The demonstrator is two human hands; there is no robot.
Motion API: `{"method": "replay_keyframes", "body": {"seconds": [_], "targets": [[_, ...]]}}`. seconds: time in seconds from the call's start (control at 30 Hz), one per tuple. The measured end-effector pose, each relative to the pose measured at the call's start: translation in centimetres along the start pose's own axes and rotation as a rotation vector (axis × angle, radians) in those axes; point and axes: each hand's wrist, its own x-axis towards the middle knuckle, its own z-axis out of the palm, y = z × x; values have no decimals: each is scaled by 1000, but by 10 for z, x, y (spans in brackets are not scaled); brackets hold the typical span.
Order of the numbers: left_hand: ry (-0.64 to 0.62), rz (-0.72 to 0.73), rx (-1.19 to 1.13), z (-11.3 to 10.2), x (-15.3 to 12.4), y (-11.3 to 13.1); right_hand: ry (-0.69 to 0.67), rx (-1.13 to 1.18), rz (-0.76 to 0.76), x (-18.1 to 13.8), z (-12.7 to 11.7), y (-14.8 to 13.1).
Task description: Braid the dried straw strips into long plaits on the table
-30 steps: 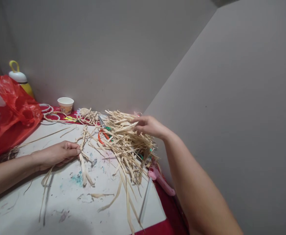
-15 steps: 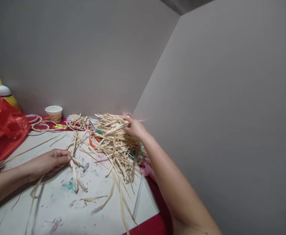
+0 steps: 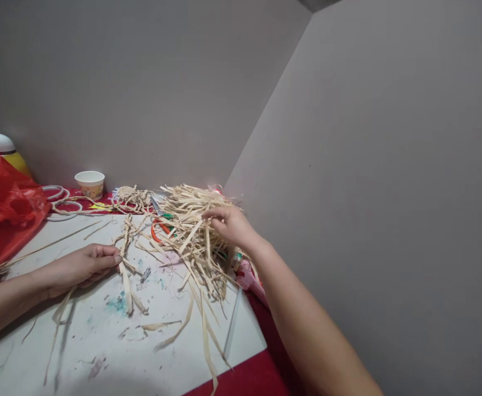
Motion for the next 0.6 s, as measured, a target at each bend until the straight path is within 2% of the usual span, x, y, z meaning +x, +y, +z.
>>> {"method": "replay_keyframes", "body": {"seconds": [0.07, 0.1, 0.13, 0.23, 0.33, 0.43, 0.6], "targets": [[-11, 15, -6, 0, 1, -1, -173, 49, 69, -9, 2, 5], [-17, 19, -8, -1, 2, -2, -171, 71, 104, -12, 3, 9], [-22, 19, -9, -1, 3, -2, -105, 93, 140, -14, 3, 13], [-19, 5, -12, -1, 3, -2, 219, 188, 252, -14, 0, 19], [-6, -10, -6, -1, 2, 0, 359, 307, 328, -13, -2, 14], [-18, -8, 5, -1, 2, 0, 341, 321, 391, -13, 1, 6], [-17, -14, 13, -2, 3, -3, 186, 263, 451, -10, 18, 8]]}}
